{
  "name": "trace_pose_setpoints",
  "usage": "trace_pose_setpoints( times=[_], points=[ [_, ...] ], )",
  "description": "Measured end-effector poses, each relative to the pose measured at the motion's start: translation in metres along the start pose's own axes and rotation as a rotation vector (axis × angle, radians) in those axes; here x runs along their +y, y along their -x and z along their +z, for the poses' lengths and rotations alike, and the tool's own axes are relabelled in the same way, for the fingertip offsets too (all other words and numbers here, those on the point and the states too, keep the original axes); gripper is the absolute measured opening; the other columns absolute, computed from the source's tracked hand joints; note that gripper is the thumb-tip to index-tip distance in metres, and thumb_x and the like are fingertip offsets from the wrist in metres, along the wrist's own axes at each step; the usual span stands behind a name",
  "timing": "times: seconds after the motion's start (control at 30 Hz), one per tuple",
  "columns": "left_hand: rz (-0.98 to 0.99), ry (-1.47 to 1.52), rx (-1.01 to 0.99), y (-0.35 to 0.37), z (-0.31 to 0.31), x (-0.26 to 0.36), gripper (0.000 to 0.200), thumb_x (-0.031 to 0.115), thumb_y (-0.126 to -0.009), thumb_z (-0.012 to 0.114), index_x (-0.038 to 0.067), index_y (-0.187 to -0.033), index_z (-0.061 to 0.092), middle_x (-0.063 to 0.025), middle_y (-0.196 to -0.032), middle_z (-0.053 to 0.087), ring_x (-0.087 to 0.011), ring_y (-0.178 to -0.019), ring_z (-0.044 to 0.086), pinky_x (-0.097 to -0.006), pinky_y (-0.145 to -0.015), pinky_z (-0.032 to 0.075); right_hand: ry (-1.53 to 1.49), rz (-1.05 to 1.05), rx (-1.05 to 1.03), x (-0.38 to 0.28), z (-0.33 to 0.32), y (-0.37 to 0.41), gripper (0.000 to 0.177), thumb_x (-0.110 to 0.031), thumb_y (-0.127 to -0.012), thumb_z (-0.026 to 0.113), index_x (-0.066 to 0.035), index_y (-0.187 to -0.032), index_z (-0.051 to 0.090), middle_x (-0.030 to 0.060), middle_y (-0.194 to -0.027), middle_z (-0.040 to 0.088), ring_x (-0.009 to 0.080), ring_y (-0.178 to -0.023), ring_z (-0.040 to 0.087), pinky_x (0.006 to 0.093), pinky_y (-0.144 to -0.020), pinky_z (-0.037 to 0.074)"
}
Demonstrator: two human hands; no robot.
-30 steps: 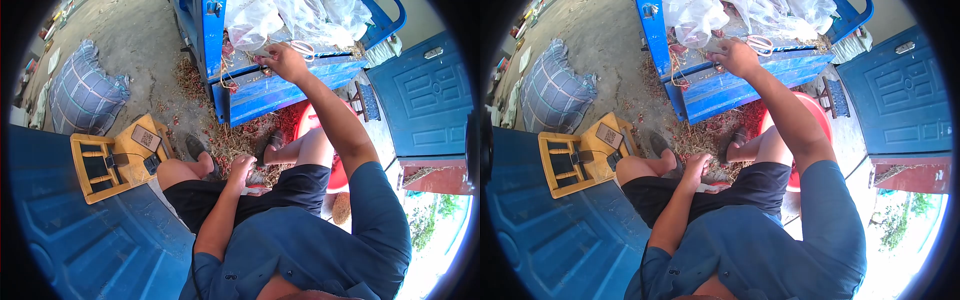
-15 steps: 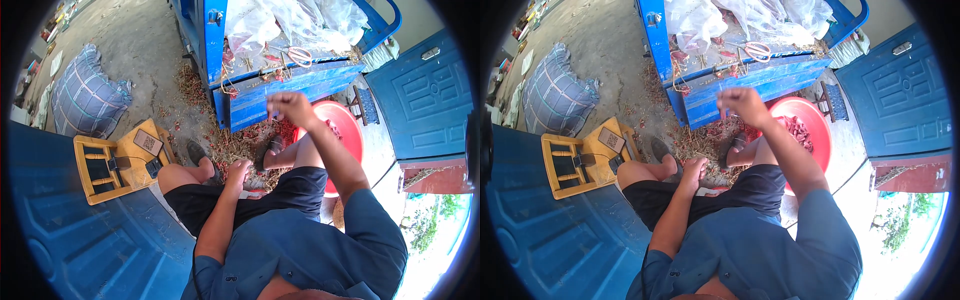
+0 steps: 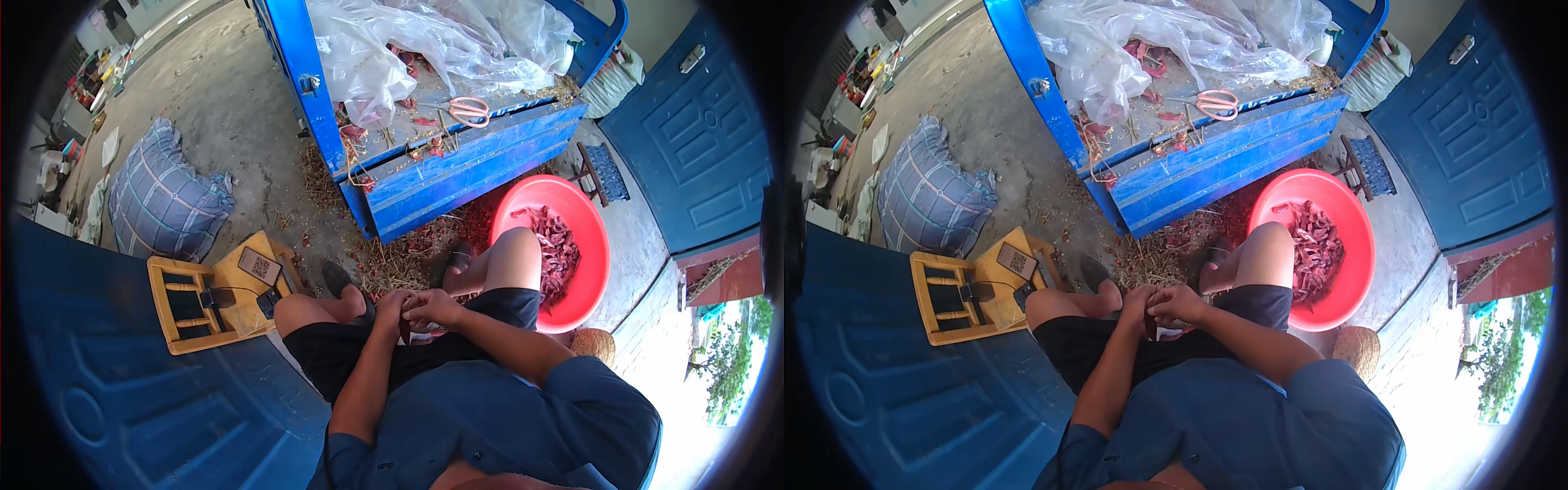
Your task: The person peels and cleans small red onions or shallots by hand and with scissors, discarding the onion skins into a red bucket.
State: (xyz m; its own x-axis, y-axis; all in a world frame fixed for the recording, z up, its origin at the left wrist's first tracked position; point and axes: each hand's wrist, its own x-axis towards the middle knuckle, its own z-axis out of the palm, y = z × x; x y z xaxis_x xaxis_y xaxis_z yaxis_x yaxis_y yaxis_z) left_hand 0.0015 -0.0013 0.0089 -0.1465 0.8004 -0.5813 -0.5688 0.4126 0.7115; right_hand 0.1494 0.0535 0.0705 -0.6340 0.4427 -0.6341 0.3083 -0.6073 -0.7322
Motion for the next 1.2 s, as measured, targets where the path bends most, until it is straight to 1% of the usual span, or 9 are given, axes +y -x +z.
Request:
trace_pose_setpoints(
  times=[0.27, 0.43, 0.67, 0.77, 0.83, 0.87, 0.93, 1.07, 1.2],
  points=[
    [-0.069, 0.040, 0.148, -0.005, -0.012, -0.001, 0.014, 0.013, -0.090, 0.059, 0.002, -0.090, 0.067, -0.0031, -0.075, 0.060, -0.0129, -0.063, 0.057, -0.0276, -0.056, 0.047, 0.538, -0.650, 0.012, 0.018, 0.012, -0.010, 0.012, -0.008, -0.080, 0.075, -0.005, -0.090, 0.071, 0.0066, -0.091, 0.072, 0.0207, -0.083, 0.069, 0.0329, -0.077, 0.053],
    [-0.059, 0.096, 0.135, -0.010, -0.006, -0.002, 0.018, 0.016, -0.094, 0.054, 0.003, -0.091, 0.067, -0.0049, -0.080, 0.064, -0.0146, -0.070, 0.061, -0.0284, -0.061, 0.049, 0.734, -0.884, 0.414, 0.027, 0.017, -0.018, 0.018, -0.019, -0.073, 0.073, -0.014, -0.089, 0.075, 0.0078, -0.108, 0.068, 0.0300, -0.106, 0.061, 0.0409, -0.092, 0.046],
    [0.051, 0.090, 0.081, -0.025, -0.007, -0.023, 0.022, 0.021, -0.097, 0.052, 0.004, -0.095, 0.066, -0.0017, -0.078, 0.062, -0.0127, -0.065, 0.059, -0.0279, -0.057, 0.047, 0.577, -0.687, 0.831, 0.045, 0.028, -0.040, 0.017, -0.018, -0.073, 0.076, -0.009, -0.087, 0.074, 0.0092, -0.105, 0.068, 0.0292, -0.104, 0.060, 0.0393, -0.094, 0.044],
    [-0.145, 0.012, -0.031, -0.016, -0.004, -0.014, 0.021, 0.026, -0.099, 0.052, 0.009, -0.095, 0.064, -0.0018, -0.082, 0.063, -0.0138, -0.072, 0.061, -0.0288, -0.063, 0.050, 0.521, -0.600, 0.942, 0.066, 0.012, -0.057, 0.017, -0.017, -0.075, 0.076, -0.006, -0.089, 0.074, 0.0109, -0.101, 0.068, 0.0275, -0.104, 0.062, 0.0390, -0.091, 0.047],
    [-0.247, -0.016, -0.063, -0.017, -0.008, -0.019, 0.017, 0.026, -0.098, 0.054, 0.012, -0.092, 0.062, 0.0011, -0.075, 0.060, -0.0117, -0.061, 0.057, -0.0275, -0.056, 0.048, 0.296, -0.444, 0.848, 0.058, 0.008, -0.055, 0.017, -0.017, -0.078, 0.073, -0.004, -0.089, 0.074, 0.0149, -0.102, 0.067, 0.0246, -0.102, 0.062, 0.0371, -0.087, 0.049],
    [-0.248, -0.013, -0.059, -0.017, -0.008, -0.019, 0.017, 0.026, -0.098, 0.054, 0.012, -0.092, 0.062, 0.0011, -0.075, 0.060, -0.0117, -0.061, 0.057, -0.0275, -0.056, 0.048, 0.027, -0.178, 0.568, 0.047, 0.001, -0.046, 0.020, -0.018, -0.081, 0.072, -0.002, -0.092, 0.073, 0.0101, -0.101, 0.068, 0.0154, -0.096, 0.062, 0.0317, -0.081, 0.050],
    [-0.241, -0.003, 0.007, -0.007, 0.000, -0.010, 0.014, 0.024, -0.095, 0.057, 0.014, -0.087, 0.061, 0.0030, -0.068, 0.054, -0.0079, -0.052, 0.049, -0.0231, -0.047, 0.037, 0.004, -0.195, 0.455, 0.046, -0.009, -0.043, 0.020, -0.017, -0.082, 0.071, -0.002, -0.094, 0.073, 0.0068, -0.099, 0.068, 0.0125, -0.093, 0.061, 0.0304, -0.078, 0.050],
    [-0.245, -0.006, 0.011, 0.006, 0.005, 0.003, 0.013, 0.023, -0.094, 0.057, 0.013, -0.088, 0.061, 0.0039, -0.067, 0.053, -0.0072, -0.051, 0.048, -0.0219, -0.046, 0.036, -0.200, -0.082, 0.236, 0.033, -0.025, -0.038, 0.024, -0.022, -0.089, 0.071, -0.005, -0.106, 0.070, 0.0022, -0.101, 0.068, 0.0127, -0.094, 0.062, 0.0306, -0.081, 0.050],
    [-0.216, 0.004, -0.050, 0.003, 0.009, 0.003, 0.011, 0.022, -0.095, 0.057, 0.013, -0.091, 0.063, 0.0048, -0.067, 0.052, -0.0065, -0.051, 0.046, -0.0213, -0.046, 0.035, -0.123, -0.092, 0.269, 0.026, -0.025, -0.043, 0.026, -0.032, -0.093, 0.071, -0.006, -0.099, 0.070, 0.0030, -0.098, 0.069, 0.0133, -0.090, 0.063, 0.0317, -0.079, 0.051]
  ],
)
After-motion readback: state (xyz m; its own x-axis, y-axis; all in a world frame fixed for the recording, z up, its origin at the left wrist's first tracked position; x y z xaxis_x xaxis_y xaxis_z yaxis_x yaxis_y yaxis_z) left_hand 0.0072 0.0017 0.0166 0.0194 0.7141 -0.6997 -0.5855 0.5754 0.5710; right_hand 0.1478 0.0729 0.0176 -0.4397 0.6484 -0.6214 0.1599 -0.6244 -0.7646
